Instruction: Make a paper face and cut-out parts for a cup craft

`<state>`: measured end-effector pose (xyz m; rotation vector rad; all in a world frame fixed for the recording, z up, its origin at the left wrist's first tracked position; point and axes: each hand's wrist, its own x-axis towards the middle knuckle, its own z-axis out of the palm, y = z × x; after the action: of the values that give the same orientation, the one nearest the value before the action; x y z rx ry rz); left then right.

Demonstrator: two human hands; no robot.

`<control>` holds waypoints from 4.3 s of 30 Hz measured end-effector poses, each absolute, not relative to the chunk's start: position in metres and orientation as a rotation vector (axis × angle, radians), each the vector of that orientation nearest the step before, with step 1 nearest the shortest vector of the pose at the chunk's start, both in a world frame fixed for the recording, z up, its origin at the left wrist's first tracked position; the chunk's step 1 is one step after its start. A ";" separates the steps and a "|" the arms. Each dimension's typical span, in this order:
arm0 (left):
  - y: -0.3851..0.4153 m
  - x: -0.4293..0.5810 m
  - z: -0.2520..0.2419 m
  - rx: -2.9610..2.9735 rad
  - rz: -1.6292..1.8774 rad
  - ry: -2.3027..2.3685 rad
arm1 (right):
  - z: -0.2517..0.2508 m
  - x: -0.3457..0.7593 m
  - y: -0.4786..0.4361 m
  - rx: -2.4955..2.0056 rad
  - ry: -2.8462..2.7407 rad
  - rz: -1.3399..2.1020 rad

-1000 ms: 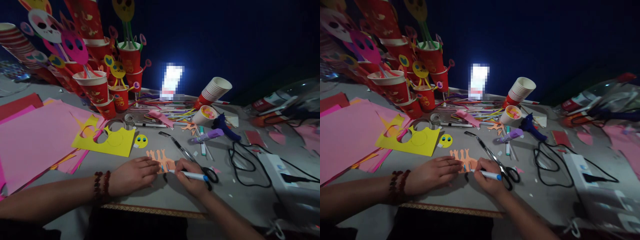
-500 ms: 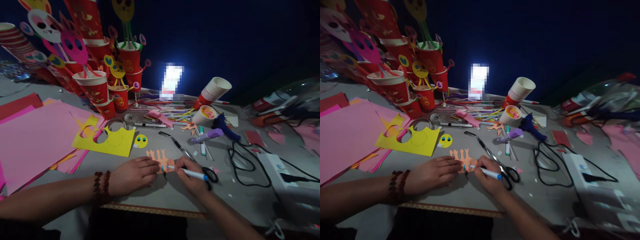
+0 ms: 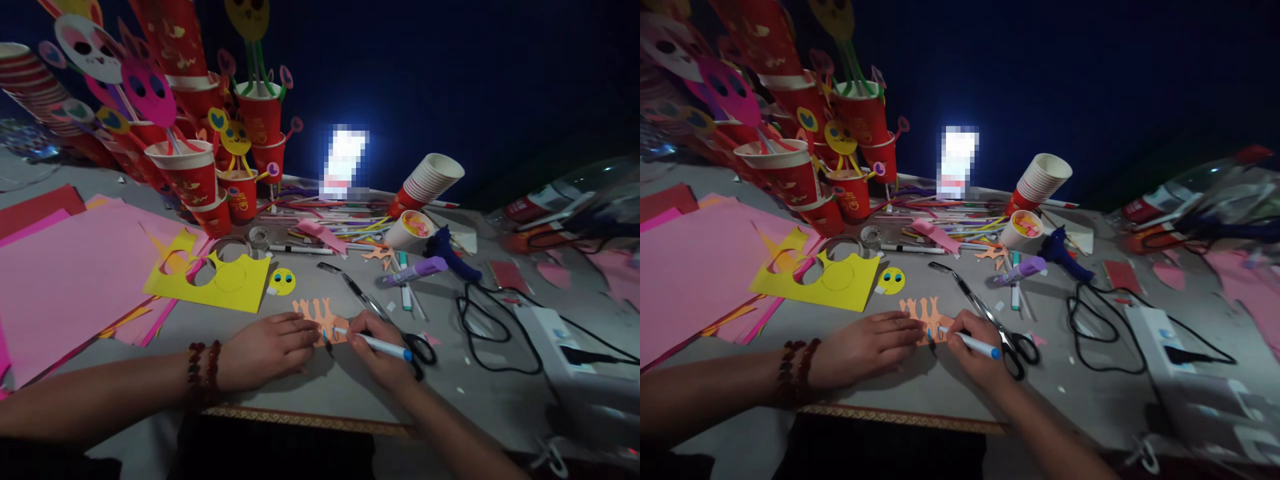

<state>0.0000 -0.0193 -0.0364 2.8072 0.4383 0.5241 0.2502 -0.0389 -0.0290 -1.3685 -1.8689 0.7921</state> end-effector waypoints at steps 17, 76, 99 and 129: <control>-0.019 0.000 -0.036 2.801 0.530 0.446 | -0.027 0.248 -0.038 -1.327 -1.896 0.758; -0.019 0.001 -0.035 2.806 0.534 0.437 | -0.028 0.250 -0.039 -1.309 -1.876 0.816; -0.019 0.001 -0.036 2.799 0.537 0.446 | -0.028 0.249 -0.039 -1.325 -1.861 0.783; -0.019 0.000 -0.037 2.814 0.524 0.439 | -0.028 0.250 -0.039 -1.297 -1.858 0.784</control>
<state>0.0001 -0.0194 -0.0372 2.8135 0.4388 0.5240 0.2498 -0.0387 -0.0277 -1.2968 -1.8581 0.7837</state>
